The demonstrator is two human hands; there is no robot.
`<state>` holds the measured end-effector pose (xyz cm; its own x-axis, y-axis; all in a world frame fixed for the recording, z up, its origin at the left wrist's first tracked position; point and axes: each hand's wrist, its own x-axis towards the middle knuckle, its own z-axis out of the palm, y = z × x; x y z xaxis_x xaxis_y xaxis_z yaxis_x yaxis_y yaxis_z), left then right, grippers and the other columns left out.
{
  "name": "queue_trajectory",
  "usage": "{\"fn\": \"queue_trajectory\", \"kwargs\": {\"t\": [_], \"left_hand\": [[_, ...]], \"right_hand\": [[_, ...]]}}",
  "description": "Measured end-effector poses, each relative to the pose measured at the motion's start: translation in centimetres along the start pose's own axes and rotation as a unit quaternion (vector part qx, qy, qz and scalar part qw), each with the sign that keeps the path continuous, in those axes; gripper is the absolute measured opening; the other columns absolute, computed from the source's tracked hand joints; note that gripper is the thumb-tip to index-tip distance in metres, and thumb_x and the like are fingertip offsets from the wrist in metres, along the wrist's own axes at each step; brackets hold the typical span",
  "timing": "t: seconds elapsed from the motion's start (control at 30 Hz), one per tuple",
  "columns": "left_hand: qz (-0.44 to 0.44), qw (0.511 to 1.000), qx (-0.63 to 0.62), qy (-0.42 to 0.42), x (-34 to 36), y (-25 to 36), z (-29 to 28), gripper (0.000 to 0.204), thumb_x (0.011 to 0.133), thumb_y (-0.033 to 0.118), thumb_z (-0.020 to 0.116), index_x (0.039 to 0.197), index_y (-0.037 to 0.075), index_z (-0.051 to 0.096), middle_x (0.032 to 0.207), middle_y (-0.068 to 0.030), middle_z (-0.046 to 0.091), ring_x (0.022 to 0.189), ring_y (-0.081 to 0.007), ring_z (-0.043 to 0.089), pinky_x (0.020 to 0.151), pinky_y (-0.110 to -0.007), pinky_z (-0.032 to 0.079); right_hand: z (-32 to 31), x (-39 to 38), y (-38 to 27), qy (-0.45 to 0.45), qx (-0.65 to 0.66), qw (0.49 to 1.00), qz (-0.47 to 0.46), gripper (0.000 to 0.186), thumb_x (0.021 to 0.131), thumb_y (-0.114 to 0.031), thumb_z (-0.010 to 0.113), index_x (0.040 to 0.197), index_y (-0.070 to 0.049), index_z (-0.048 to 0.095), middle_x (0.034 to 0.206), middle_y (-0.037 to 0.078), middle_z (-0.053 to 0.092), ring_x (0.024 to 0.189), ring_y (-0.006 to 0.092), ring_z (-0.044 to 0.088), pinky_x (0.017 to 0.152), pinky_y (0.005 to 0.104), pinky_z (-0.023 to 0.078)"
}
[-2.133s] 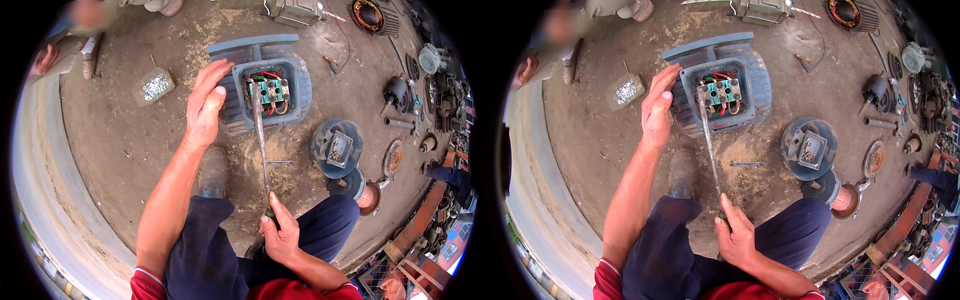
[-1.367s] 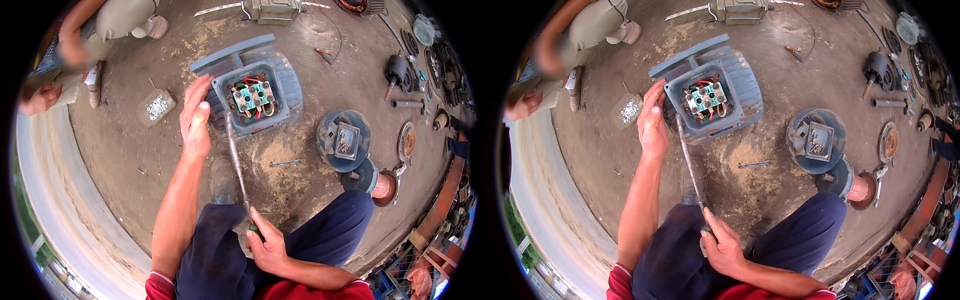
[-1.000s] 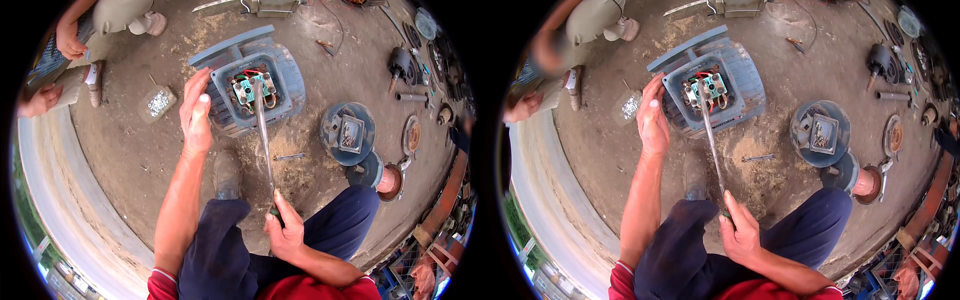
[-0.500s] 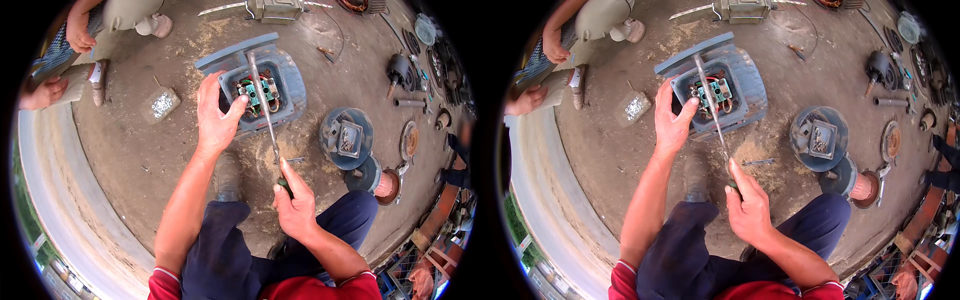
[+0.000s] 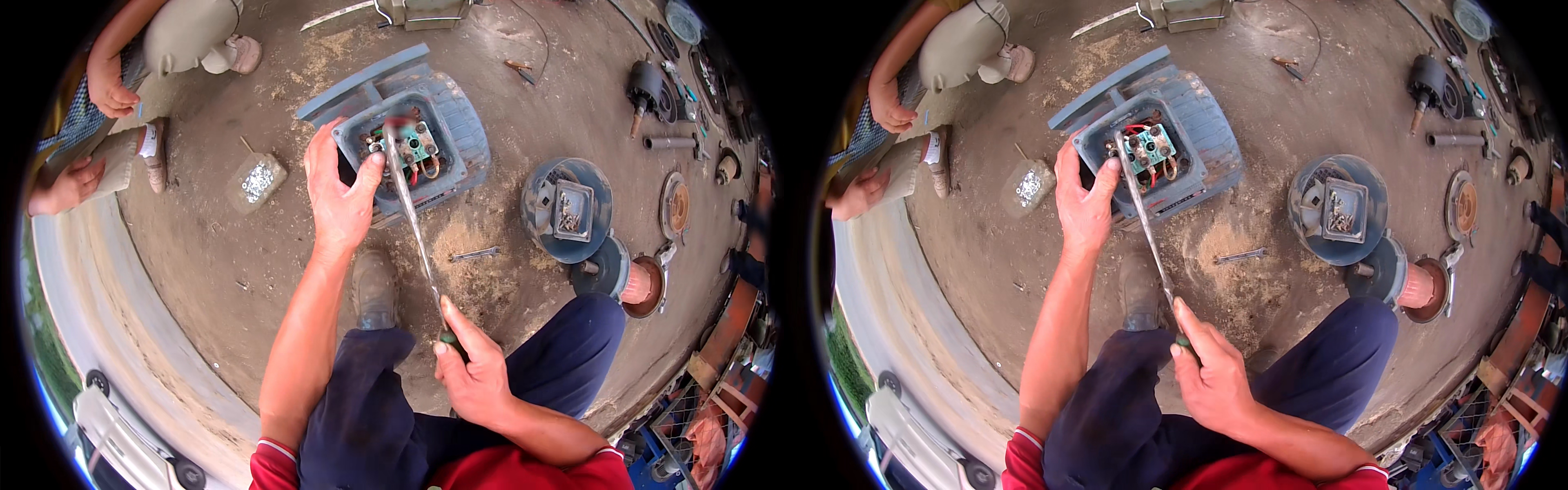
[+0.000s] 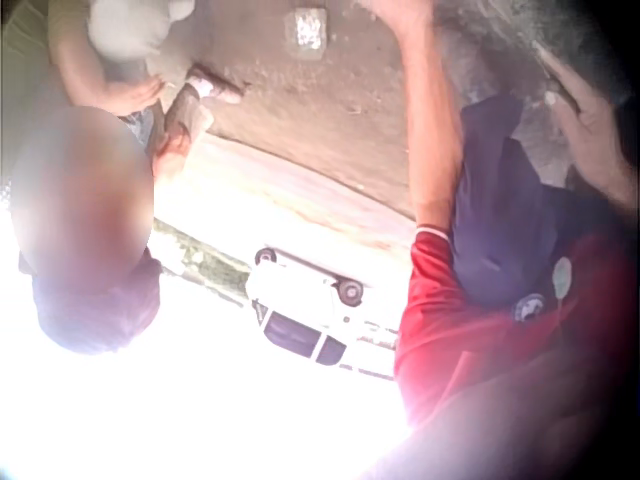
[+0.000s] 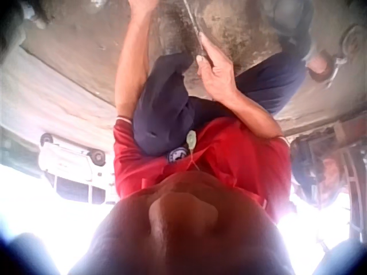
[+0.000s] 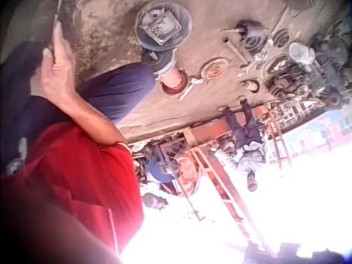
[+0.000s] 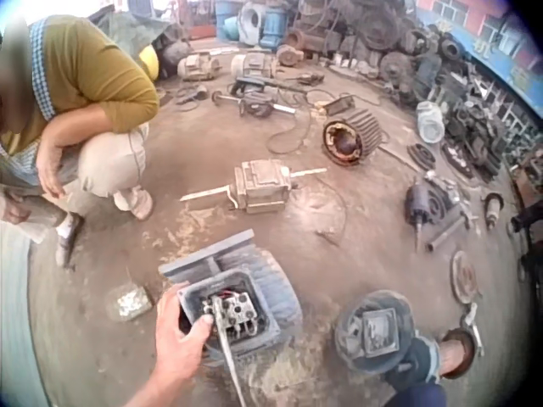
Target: The person uses a wrench to loosen and tighten bolts on a small electric motor component placed on the ground. They then walk through a scrapyard to retrieve a screwdriver and return to the motor to continue adjusting the internal wiring and terminals.
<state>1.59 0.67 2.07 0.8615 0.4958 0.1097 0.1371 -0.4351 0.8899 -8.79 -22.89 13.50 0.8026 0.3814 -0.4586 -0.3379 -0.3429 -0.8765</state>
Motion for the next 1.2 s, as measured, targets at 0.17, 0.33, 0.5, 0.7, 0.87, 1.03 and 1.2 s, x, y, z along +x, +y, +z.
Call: {"fn": "queue_trajectory", "kwargs": {"t": [0.17, 0.33, 0.5, 0.7, 0.87, 1.03, 1.2], "left_hand": [[-0.021, 0.999, -0.048, -0.005, 0.4, 0.3, 0.3, 0.064, 0.089, 0.035, 0.076, 0.138, 0.000, 0.055, 0.142, -0.0202, 0.053, 0.133, -0.0346, 0.047, 0.115, -0.046, 0.035], [-0.014, 1.000, -0.024, -0.010, -0.5, -0.2, 0.0, 0.067, 0.088, 0.033, 0.078, 0.140, -0.001, 0.053, 0.142, -0.0200, 0.053, 0.134, -0.0342, 0.048, 0.116, -0.045, 0.034], [-0.032, 0.997, -0.063, 0.003, 0.9, -0.3, 0.3, 0.071, 0.086, 0.036, 0.080, 0.141, 0.000, 0.053, 0.143, -0.0193, 0.052, 0.133, -0.0331, 0.049, 0.115, -0.045, 0.036], [-0.027, 0.996, -0.088, 0.002, 0.5, -0.8, 0.3, 0.071, 0.086, 0.034, 0.081, 0.143, 0.003, 0.053, 0.142, -0.0181, 0.053, 0.133, -0.0316, 0.049, 0.115, -0.044, 0.036], [-0.026, 0.996, -0.085, 0.005, 0.2, -1.0, 0.3, 0.070, 0.086, 0.033, 0.082, 0.142, 0.002, 0.053, 0.142, -0.0172, 0.053, 0.134, -0.0311, 0.049, 0.115, -0.043, 0.036], [-0.016, 0.998, -0.068, 0.003, 0.6, -0.8, 0.0, 0.069, 0.085, 0.031, 0.082, 0.142, 0.002, 0.054, 0.142, -0.0173, 0.053, 0.135, -0.0318, 0.048, 0.115, -0.044, 0.036], [-0.025, 0.997, -0.072, 0.003, 0.3, -0.5, 0.1, 0.071, 0.085, 0.036, 0.081, 0.141, 0.002, 0.054, 0.143, -0.0183, 0.052, 0.135, -0.0323, 0.048, 0.116, -0.044, 0.035]], "right_hand": [[-0.3, 2.8, -2.0, 0.021, 0.027, 0.999, 0.020, 0.057, 0.097, 0.007, 0.056, 0.152, 0.001, 0.044, 0.121, 0.017, 0.066, 0.075, 0.0129, 0.062, 0.070, 0.0269, 0.054], [0.0, 1.8, -1.4, 0.006, 0.073, 0.996, 0.044, 0.056, 0.098, 0.006, 0.056, 0.152, 0.001, 0.044, 0.125, 0.016, 0.064, 0.076, 0.0116, 0.062, 0.070, 0.0274, 0.054], [0.0, 3.3, -2.1, -0.003, 0.083, 0.993, 0.085, 0.056, 0.098, 0.005, 0.057, 0.153, -0.001, 0.045, 0.123, 0.017, 0.065, 0.085, 0.0148, 0.062, 0.078, 0.0289, 0.054], [1.7, -1.8, 2.2, 0.023, -0.020, 0.999, -0.020, 0.056, 0.094, 0.006, 0.061, 0.149, 0.002, 0.048, 0.110, 0.019, 0.066, 0.093, 0.0239, 0.067, 0.083, 0.0304, 0.053], [-1.0, 1.7, 0.9, 0.029, -0.113, 0.988, -0.097, 0.057, 0.091, 0.007, 0.063, 0.147, 0.001, 0.051, 0.090, 0.018, 0.058, 0.071, 0.0278, 0.058, 0.069, 0.0362, 0.051], [-3.7, 1.4, 3.1, 0.016, -0.210, 0.970, -0.123, 0.056, 0.091, 0.007, 0.063, 0.145, 0.000, 0.054, 0.087, 0.016, 0.057, 0.069, 0.0279, 0.057, 0.066, 0.0365, 0.050], [-4.3, 1.1, 1.5, 0.028, -0.177, 0.969, -0.169, 0.055, 0.090, 0.009, 0.063, 0.144, 0.001, 0.055, 0.091, 0.017, 0.060, 0.070, 0.0260, 0.059, 0.066, 0.0322, 0.050]]}}
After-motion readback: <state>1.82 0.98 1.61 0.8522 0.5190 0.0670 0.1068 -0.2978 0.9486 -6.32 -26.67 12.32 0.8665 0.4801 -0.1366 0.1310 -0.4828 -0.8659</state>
